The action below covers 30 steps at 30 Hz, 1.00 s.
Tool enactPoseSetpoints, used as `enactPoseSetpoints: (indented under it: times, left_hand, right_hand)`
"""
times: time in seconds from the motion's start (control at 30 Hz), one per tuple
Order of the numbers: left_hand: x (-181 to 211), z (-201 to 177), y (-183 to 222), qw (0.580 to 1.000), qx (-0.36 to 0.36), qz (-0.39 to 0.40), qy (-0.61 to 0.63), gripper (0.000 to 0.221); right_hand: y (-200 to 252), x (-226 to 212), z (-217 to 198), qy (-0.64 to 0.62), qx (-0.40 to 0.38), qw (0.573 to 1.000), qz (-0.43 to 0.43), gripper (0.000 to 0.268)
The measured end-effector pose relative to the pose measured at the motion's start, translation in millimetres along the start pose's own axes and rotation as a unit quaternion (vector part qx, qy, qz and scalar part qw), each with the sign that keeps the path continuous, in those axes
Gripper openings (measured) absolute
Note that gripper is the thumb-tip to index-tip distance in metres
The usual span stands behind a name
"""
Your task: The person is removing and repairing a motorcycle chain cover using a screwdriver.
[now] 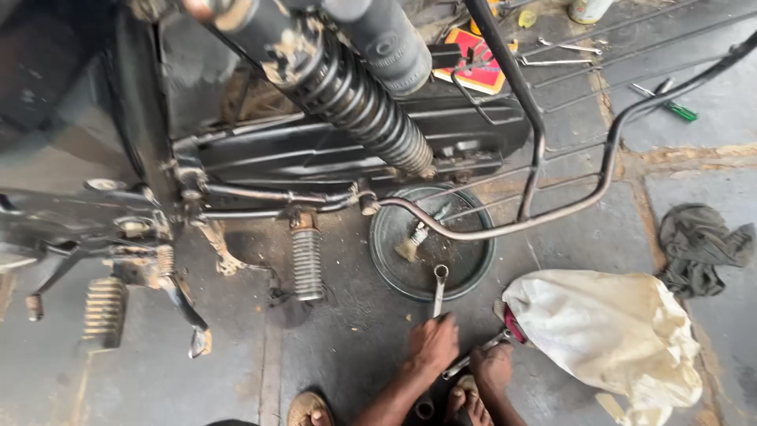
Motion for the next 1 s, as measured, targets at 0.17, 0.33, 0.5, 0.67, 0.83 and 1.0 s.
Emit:
enactPoseSetpoints:
  times: [0.17,0.33,0.5,0.67,0.83,1.0]
  left_hand:
    - [50,-106,0,0.989,0.099,0.098,0.044,0.042]
    - [77,-183,-16,0.984,0.104,0.141,-0.015,0.064]
    - [88,-234,-31,0.964,0.184,0.181,-0.069,0.088]
    - [83,-241,-37,0.952,0.21,0.185,-0.121,0.091]
    - [78,-236,-38,0.934,0.253,0.247,-0.052,0.084]
    - [69,-241,-42,0.888,0.353,0.281,-0.089,0.08]
  right_hand:
    - [7,-11,-20,-0.04,0.009,0.995,0.088,0.061]
    - [23,-16,-40,-0.047,-0.039,0.991,0.123,0.048]
    - [53,-70,-87,-0.316,-0.127,0.94,0.009,0.039]
    - [43,-203,-197,-0.293,-0.07,0.935,-0.188,0.039]
    - [-24,-295,-255,-0.253,-0.047,0.932,-0.254,0.035]
    - [-42,-333,-254,-0.399,-0.048,0.865,-0.299,0.029]
Point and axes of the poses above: each hand's wrist, its own y-axis away from the middle knuckle, its own z-axis out of the palm, x = y × z, the point moved 2 cm from there along -y, towards the middle knuckle, and after that the axes turned 15 degrees about -x, right-handed, at the moved point
